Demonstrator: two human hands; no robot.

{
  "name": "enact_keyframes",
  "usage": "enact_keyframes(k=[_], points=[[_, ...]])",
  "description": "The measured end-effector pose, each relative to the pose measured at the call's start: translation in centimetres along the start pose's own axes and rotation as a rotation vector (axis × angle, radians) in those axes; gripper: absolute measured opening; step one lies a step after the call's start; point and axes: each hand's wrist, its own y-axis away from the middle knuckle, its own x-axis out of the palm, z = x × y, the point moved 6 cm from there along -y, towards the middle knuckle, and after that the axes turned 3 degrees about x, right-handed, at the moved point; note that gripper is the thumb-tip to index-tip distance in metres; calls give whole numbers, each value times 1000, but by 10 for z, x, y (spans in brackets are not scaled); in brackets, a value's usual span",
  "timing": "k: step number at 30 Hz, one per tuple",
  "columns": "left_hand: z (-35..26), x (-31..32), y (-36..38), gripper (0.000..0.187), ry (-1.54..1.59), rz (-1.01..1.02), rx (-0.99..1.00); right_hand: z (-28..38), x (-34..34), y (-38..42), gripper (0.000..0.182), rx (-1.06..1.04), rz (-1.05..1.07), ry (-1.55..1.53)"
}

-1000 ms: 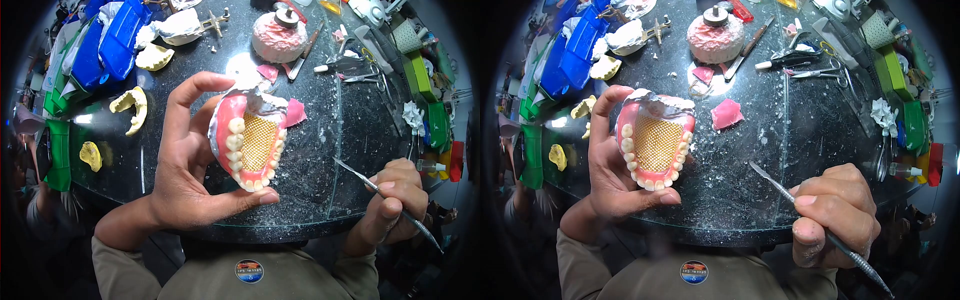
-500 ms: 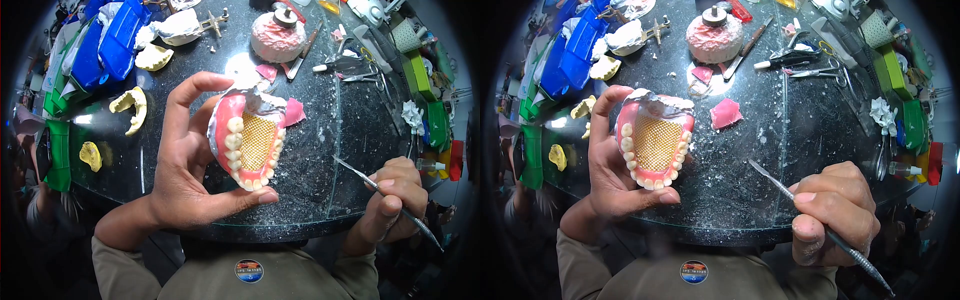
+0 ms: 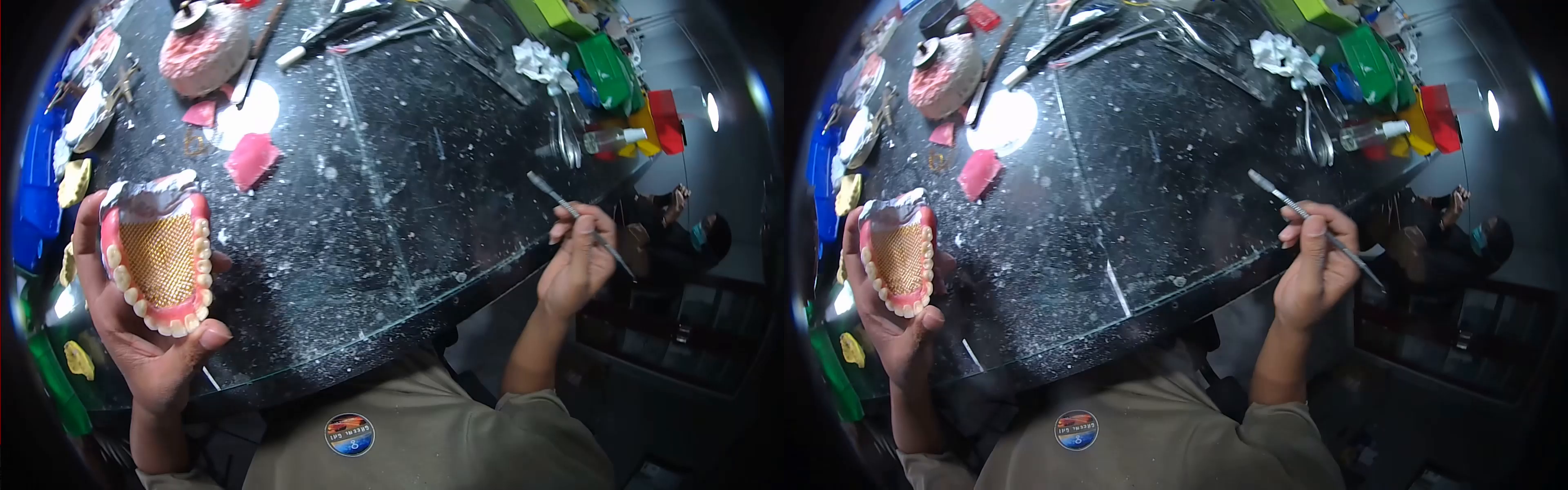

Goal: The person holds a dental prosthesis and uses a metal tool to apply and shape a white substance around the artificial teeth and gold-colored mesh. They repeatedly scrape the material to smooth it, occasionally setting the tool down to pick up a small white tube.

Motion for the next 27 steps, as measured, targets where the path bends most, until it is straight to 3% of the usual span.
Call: enact_keyframes(k=[3, 22, 27], points=[[4, 1, 2, 91, -32, 49, -18, -18, -11, 19, 13, 111, -47, -12], [-5, 9, 5, 108, -126, 52, 28, -19, 1, 20, 10, 49, -12, 50], [-4, 7, 6, 78, -16, 105, -12, -16, 4, 20, 9, 67, -3, 54]])
